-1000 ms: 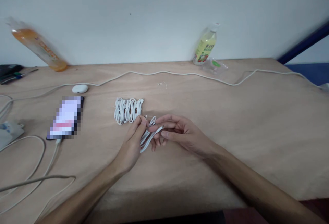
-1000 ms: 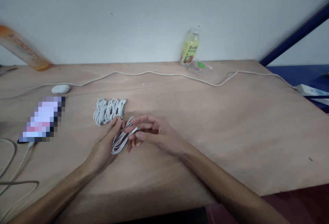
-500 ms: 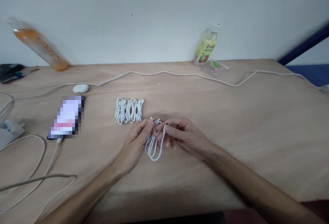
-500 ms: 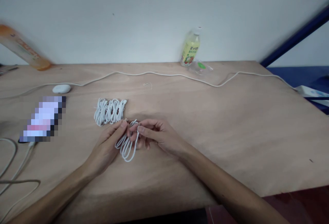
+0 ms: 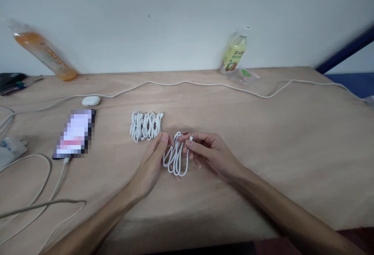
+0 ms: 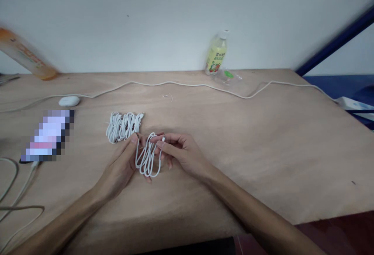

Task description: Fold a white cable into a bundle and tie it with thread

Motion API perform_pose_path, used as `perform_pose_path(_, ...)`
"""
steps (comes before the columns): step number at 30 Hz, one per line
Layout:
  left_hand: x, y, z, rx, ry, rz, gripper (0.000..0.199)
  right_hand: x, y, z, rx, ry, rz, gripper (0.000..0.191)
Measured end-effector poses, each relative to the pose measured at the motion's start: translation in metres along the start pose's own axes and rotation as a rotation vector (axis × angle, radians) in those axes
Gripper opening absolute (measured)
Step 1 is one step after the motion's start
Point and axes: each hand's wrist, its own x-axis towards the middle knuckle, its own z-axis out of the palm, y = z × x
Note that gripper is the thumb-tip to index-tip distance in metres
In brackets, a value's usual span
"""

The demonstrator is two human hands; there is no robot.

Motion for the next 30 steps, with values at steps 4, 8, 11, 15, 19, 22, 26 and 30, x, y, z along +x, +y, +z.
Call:
perform_pose_path(4, -0.0003, 0.0003, 0.0002, -0.028, 0.005, 0.001, 0.053, 0.0004, 0.0004, -0.0010, -0.010, -0.012, -0.016, 0.026)
perform_pose_path(8, 0.0001, -0.0023, -0.0007, -0.017, 0.008, 0.039, 0.050, 0.0018, 0.0010, -0.0020, 0.007, -0.004, -0.006, 0.029)
perform_pose_path(11, 0.0002, -0.0029, -0.0016, -0.023, 0.013, 0.041, 0.050, 0.0024, 0.0010, -0.0015, 0.025, -0.018, -0.009, 0.031)
perform_pose_path(15, -0.0009, -0.0006, -0.0020, -0.053, 0.005, 0.015, 0.050, 0.0020, -0.0004, -0.0002, 0.048, -0.028, -0.011, 0.030)
perform_pose_path(19, -0.0008, 0.0002, -0.0011, -0.092, -0.015, 0.014, 0.052, 0.0014, -0.0022, 0.0006, 0.034, -0.023, -0.024, 0.031)
perform_pose_path(22, 0.0002, -0.0003, -0.0003, -0.101, -0.026, 0.023, 0.051, 0.0019, -0.0024, 0.0010, 0.009, -0.011, -0.037, 0.034)
perform_pose_path(26, 0.0004, 0.0002, -0.0005, -0.115, -0.059, 0.020, 0.050, 0.0028, -0.0021, 0.0018, 0.033, -0.006, -0.026, 0.036)
perform_pose_path(30, -0.0001, -0.0003, -0.0011, -0.139, -0.092, 0.000, 0.050, 0.0029, -0.0033, 0.0028, 0.064, 0.003, -0.013, 0.038)
